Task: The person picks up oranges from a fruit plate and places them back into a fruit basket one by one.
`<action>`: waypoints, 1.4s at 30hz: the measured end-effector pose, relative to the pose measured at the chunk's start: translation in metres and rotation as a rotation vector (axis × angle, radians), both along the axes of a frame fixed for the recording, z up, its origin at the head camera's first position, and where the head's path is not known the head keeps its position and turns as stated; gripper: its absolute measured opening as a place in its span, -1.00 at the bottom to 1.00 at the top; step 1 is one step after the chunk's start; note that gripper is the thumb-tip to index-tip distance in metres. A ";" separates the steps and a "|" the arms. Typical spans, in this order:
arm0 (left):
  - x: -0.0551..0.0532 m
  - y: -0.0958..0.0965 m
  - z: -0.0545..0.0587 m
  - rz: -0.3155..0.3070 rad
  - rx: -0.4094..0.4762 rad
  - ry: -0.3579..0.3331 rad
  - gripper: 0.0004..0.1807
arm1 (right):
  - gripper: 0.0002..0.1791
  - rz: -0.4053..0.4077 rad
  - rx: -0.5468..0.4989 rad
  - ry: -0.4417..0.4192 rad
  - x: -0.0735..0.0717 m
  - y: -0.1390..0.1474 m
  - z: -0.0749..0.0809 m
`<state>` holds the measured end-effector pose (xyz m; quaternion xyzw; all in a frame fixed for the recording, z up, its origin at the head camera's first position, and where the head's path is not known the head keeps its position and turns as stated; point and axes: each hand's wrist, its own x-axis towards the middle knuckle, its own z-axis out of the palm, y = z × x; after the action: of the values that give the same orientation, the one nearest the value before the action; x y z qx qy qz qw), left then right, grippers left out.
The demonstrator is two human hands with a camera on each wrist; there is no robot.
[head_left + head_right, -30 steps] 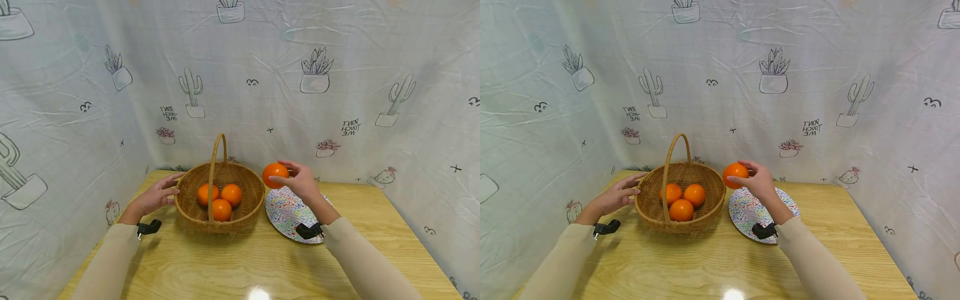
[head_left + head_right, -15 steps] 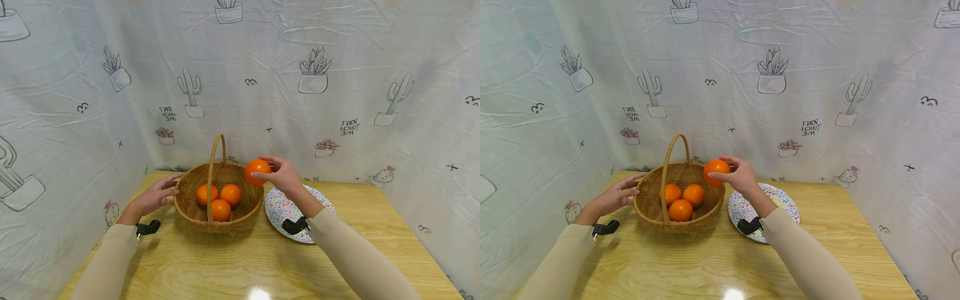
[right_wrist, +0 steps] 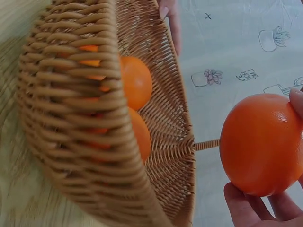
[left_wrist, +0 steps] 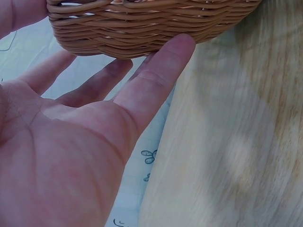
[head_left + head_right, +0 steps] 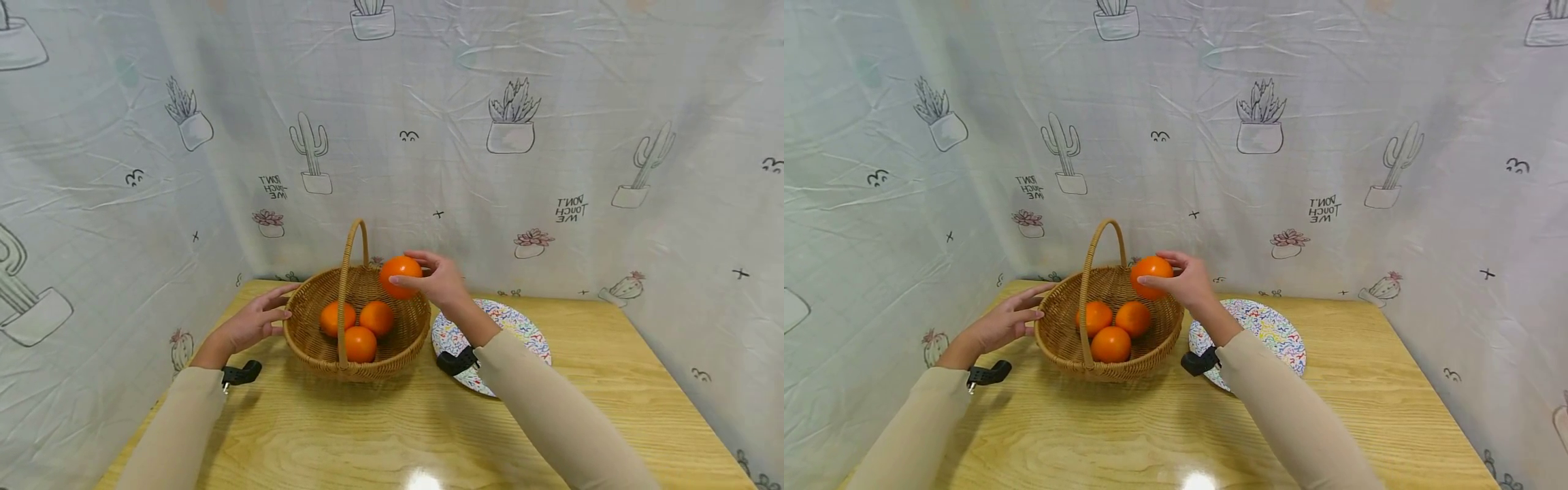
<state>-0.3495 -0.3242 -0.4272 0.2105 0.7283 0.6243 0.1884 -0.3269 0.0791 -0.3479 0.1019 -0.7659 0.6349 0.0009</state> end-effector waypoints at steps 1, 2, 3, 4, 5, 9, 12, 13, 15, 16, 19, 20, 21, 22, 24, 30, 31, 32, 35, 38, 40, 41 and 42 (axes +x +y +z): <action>0.000 0.000 0.000 0.001 -0.001 -0.001 -0.23 | -0.30 -0.002 0.002 -0.003 -0.002 -0.003 0.000; 0.001 0.000 0.001 0.002 -0.003 -0.002 -0.23 | -0.30 -0.001 0.004 -0.007 -0.004 -0.005 0.000; 0.001 0.000 0.002 0.003 -0.007 -0.003 -0.23 | -0.30 0.001 0.002 -0.011 -0.005 -0.008 0.000; 0.001 0.000 0.002 0.005 -0.009 -0.004 -0.23 | -0.30 0.002 0.001 -0.016 -0.008 -0.011 -0.001; 0.002 0.000 0.002 0.006 -0.013 -0.003 -0.23 | -0.30 0.004 0.004 -0.018 -0.010 -0.014 -0.002; 0.001 -0.001 0.001 0.009 -0.017 -0.004 -0.23 | -0.28 -0.009 0.016 -0.030 -0.019 -0.024 -0.005; 0.001 -0.001 0.001 0.009 -0.018 -0.004 -0.24 | -0.27 -0.038 0.012 -0.050 -0.025 -0.030 -0.008; 0.001 -0.001 0.001 0.009 -0.020 -0.003 -0.24 | -0.28 -0.050 0.007 -0.057 -0.027 -0.032 -0.008; 0.001 -0.001 0.001 0.008 -0.020 -0.004 -0.24 | -0.28 -0.068 -0.002 -0.064 -0.031 -0.035 -0.010; 0.001 0.000 0.001 0.008 -0.020 -0.004 -0.24 | -0.29 -0.073 -0.006 -0.070 -0.033 -0.037 -0.011; 0.001 0.000 0.002 0.008 -0.017 -0.007 -0.24 | -0.27 -0.085 0.005 -0.076 -0.039 -0.043 -0.013; 0.000 0.000 0.002 0.009 -0.017 -0.008 -0.23 | -0.26 -0.084 0.009 -0.077 -0.040 -0.045 -0.014; 0.000 0.000 0.002 0.009 -0.017 -0.009 -0.23 | -0.25 -0.083 0.011 -0.081 -0.042 -0.047 -0.015; 0.000 0.000 0.002 0.010 -0.017 -0.009 -0.23 | -0.24 -0.081 0.020 -0.083 -0.043 -0.049 -0.016; -0.001 0.000 0.002 0.010 -0.017 -0.008 -0.23 | -0.24 -0.082 0.032 -0.080 -0.046 -0.052 -0.018; -0.001 -0.001 0.001 0.010 -0.020 -0.005 -0.23 | -0.31 -0.088 0.051 -0.079 -0.048 -0.061 -0.023; -0.001 -0.001 0.001 0.010 -0.020 -0.006 -0.23 | -0.32 -0.093 0.064 -0.076 -0.048 -0.063 -0.023; -0.001 -0.001 0.001 0.010 -0.022 -0.007 -0.23 | -0.32 -0.098 0.075 -0.075 -0.048 -0.064 -0.024; 0.000 -0.001 0.002 0.009 -0.028 -0.006 -0.23 | -0.32 -0.115 0.112 -0.063 -0.047 -0.068 -0.027; 0.001 -0.001 0.003 0.009 -0.031 -0.007 -0.22 | -0.32 -0.129 0.130 -0.065 -0.046 -0.072 -0.027; 0.001 -0.001 0.004 0.008 -0.031 -0.006 -0.21 | -0.31 -0.140 0.138 -0.074 -0.045 -0.074 -0.028; 0.001 -0.001 0.004 0.007 -0.028 -0.006 -0.21 | -0.31 -0.144 0.141 -0.080 -0.044 -0.076 -0.028; 0.002 -0.001 0.004 0.008 -0.026 -0.006 -0.21 | -0.31 -0.148 0.143 -0.088 -0.044 -0.077 -0.028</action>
<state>-0.3479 -0.3253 -0.4228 0.2034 0.7366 0.6162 0.1909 -0.3708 0.0018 -0.3756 0.0168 -0.8141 0.5804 0.0070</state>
